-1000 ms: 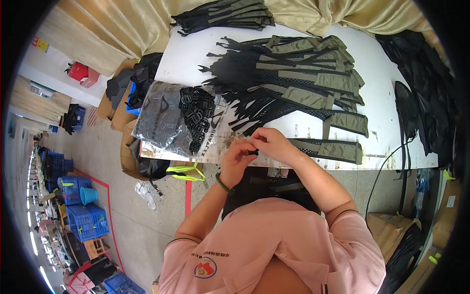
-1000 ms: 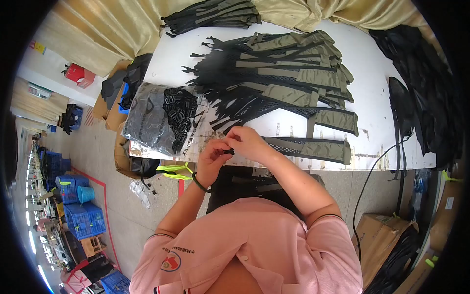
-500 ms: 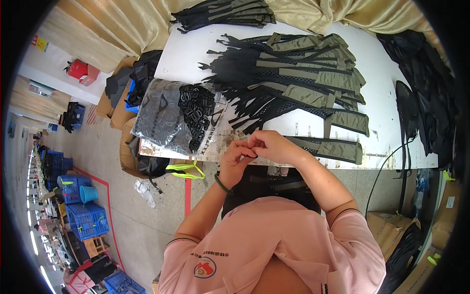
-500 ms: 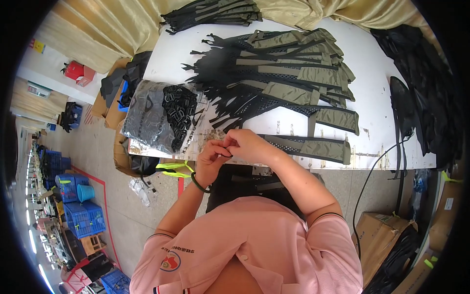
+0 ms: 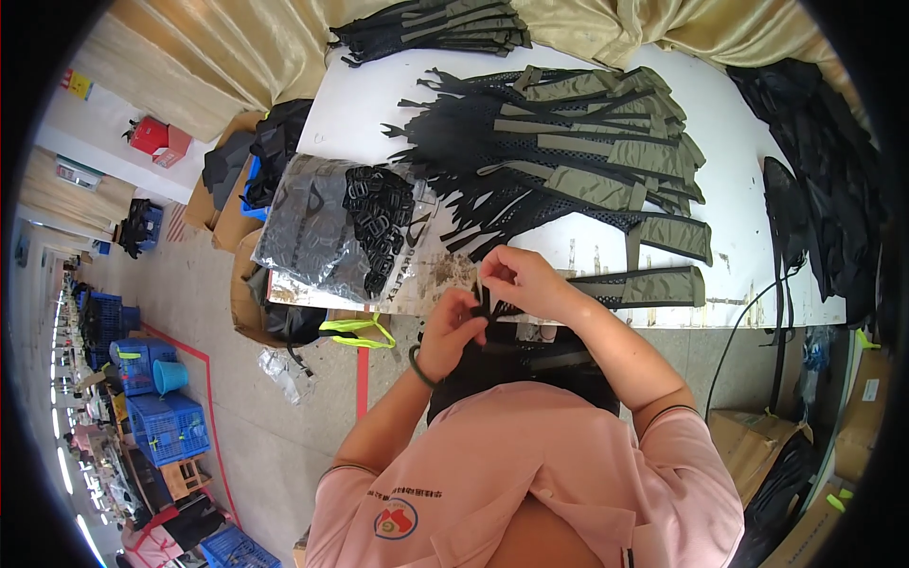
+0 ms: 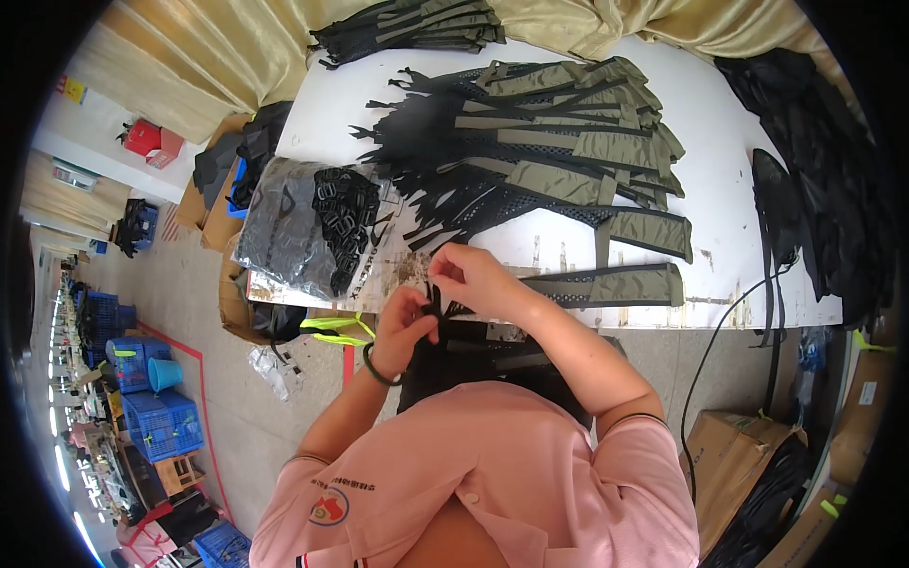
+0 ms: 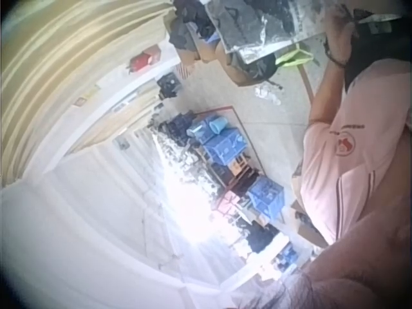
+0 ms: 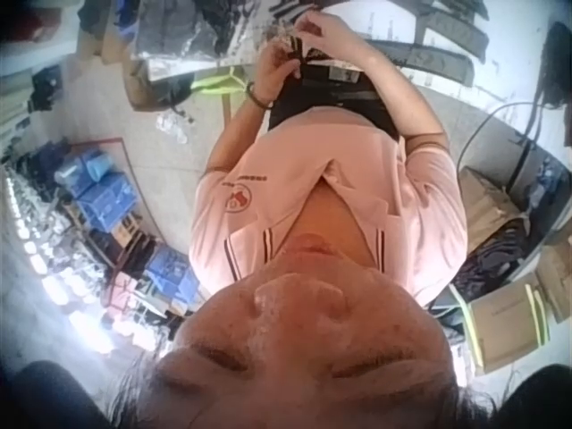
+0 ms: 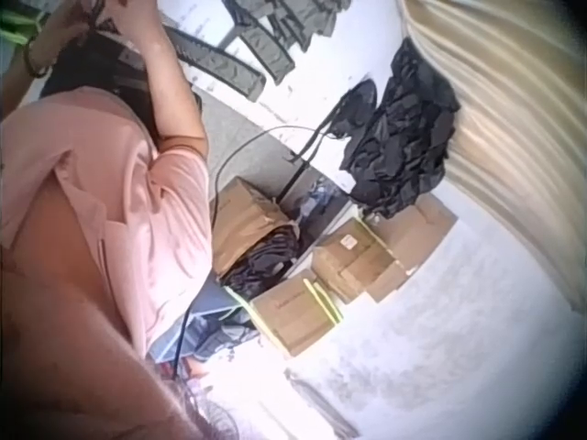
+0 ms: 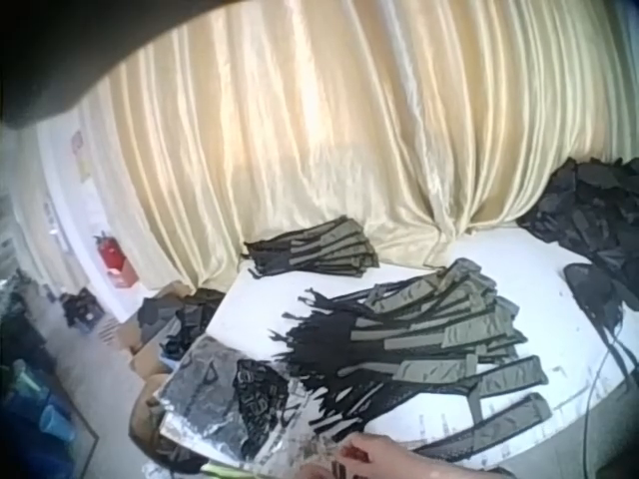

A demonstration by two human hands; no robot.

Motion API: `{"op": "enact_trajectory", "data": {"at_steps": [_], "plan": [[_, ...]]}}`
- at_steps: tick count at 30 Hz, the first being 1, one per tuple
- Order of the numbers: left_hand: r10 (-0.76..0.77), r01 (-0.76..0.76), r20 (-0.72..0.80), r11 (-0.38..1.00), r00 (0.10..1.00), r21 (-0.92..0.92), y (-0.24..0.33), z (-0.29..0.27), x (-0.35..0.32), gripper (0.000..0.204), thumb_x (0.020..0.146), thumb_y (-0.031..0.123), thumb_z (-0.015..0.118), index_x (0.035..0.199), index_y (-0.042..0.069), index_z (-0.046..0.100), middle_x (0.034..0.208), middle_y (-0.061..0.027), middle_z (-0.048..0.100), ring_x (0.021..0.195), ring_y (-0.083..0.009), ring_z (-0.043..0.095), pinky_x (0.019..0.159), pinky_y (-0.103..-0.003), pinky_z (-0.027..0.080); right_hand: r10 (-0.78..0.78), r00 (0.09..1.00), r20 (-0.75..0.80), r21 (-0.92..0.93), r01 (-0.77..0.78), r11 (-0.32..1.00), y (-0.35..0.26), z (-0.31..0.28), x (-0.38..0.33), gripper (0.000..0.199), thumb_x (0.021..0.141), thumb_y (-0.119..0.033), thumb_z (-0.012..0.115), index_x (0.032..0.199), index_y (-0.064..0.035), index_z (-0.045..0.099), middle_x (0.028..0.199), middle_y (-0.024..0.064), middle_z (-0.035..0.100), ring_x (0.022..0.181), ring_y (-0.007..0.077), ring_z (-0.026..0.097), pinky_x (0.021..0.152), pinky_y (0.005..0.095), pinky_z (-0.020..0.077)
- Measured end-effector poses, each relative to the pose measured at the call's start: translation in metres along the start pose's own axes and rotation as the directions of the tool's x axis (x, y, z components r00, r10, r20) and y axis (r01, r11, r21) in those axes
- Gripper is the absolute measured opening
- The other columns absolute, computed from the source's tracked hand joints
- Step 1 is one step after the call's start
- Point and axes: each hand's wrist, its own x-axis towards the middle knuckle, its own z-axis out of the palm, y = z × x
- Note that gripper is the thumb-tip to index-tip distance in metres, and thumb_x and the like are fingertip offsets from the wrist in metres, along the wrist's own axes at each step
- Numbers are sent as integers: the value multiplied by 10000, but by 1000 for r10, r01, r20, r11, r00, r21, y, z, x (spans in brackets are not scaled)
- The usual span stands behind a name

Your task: Inspecting and organizing black mesh straps and buckles on a workbench.

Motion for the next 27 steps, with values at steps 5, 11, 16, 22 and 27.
{"op": "enact_trajectory", "data": {"at_steps": [5,11,16,22,27], "plan": [[-316,223,-246,913,916,-340,-21,-20,-51,233,851,-4,616,1030,68,486,901,-60,543,623,-139,566,560,-254,454,-531,765,-365,-787,52,615,22,-70,38,288,730,-86,703,1005,-71,619,955,103,575,907,314,534,802,391,429],[-64,267,-558,919,827,291,-40,-36,-63,352,818,120,713,1096,64,504,962,-55,543,612,-100,533,532,-249,437,-485,807,-338,-892,-109,439,41,-105,60,305,701,-88,714,994,-97,630,986,55,555,973,265,505,809,385,375],[-225,244,-132,958,965,151,3,-25,-15,417,924,258,599,1246,26,469,1159,-102,554,663,-92,523,587,-239,433,-575,791,-208,-868,121,481,0,-89,33,127,752,-85,667,867,-89,612,802,86,594,822,271,570,796,378,400],[-141,161,83,742,987,-651,19,-4,77,356,964,280,526,1214,26,519,965,-47,651,678,-119,540,645,-263,447,-281,959,-36,-488,229,842,-39,-80,-33,106,841,-35,615,942,-7,600,840,112,626,791,257,614,723,302,477],[2,-69,-106,774,994,-629,6,-23,84,52,928,99,574,976,89,591,854,5,605,681,-96,527,639,-248,442,204,968,-148,-352,-244,904,-16,-129,-71,71,847,-15,622,899,13,583,798,75,632,733,131,564,685,275,456]]}}
